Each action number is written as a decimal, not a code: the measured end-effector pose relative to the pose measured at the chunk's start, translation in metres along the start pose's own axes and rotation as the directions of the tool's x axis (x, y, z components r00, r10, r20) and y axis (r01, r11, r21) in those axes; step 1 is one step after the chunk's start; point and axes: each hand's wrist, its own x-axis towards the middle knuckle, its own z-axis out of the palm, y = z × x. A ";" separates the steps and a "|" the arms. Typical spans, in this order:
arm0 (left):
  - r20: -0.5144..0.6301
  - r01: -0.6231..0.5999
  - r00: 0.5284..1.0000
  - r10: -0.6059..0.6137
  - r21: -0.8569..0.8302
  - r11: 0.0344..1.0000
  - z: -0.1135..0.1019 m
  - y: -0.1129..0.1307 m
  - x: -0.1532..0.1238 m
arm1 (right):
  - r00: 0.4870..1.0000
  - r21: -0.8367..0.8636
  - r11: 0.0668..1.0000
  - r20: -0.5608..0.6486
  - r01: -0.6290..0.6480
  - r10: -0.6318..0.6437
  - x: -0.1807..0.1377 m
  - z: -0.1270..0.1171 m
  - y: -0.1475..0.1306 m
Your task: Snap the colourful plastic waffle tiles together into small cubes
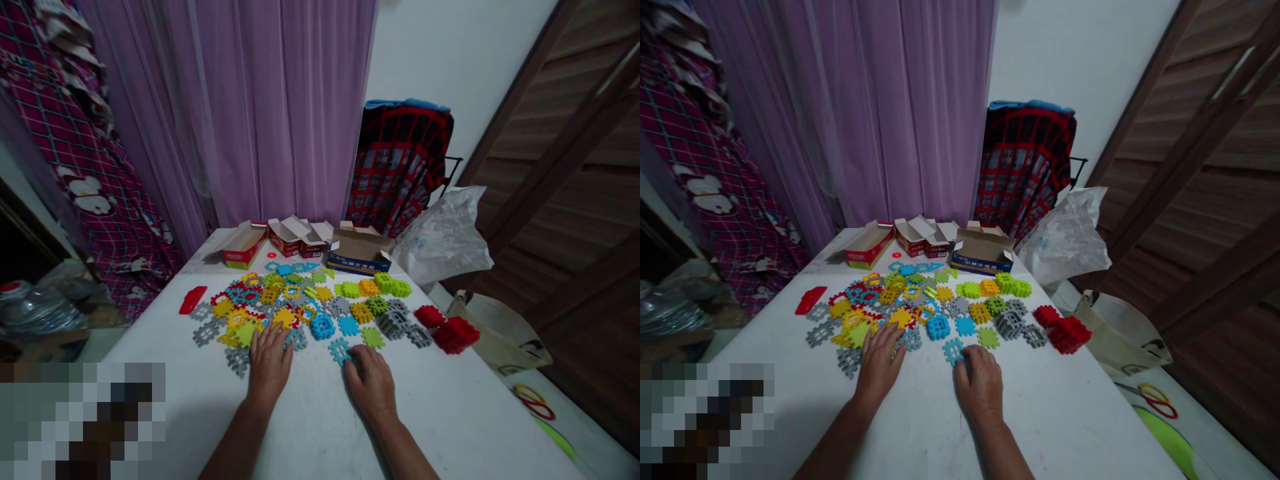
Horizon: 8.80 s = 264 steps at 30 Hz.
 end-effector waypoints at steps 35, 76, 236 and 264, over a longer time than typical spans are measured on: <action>0.032 0.016 0.999 -0.002 -0.437 0.900 -0.011 0.028 0.026 | 0.982 0.342 0.940 -0.172 -0.009 0.072 0.009 -0.002 0.000; 0.060 0.458 0.861 -0.505 -0.523 0.719 -0.030 0.010 0.035 | 0.920 0.705 0.603 0.204 -0.375 0.334 0.033 -0.014 -0.028; 0.721 -0.415 0.617 0.316 -0.042 0.909 0.138 0.156 0.227 | 0.417 0.814 0.580 -0.513 -0.042 0.750 0.150 -0.156 0.116; 0.811 -0.739 0.334 0.480 -0.091 0.667 0.102 0.151 0.265 | 0.412 0.827 0.560 -0.496 -0.043 0.765 0.151 -0.157 0.115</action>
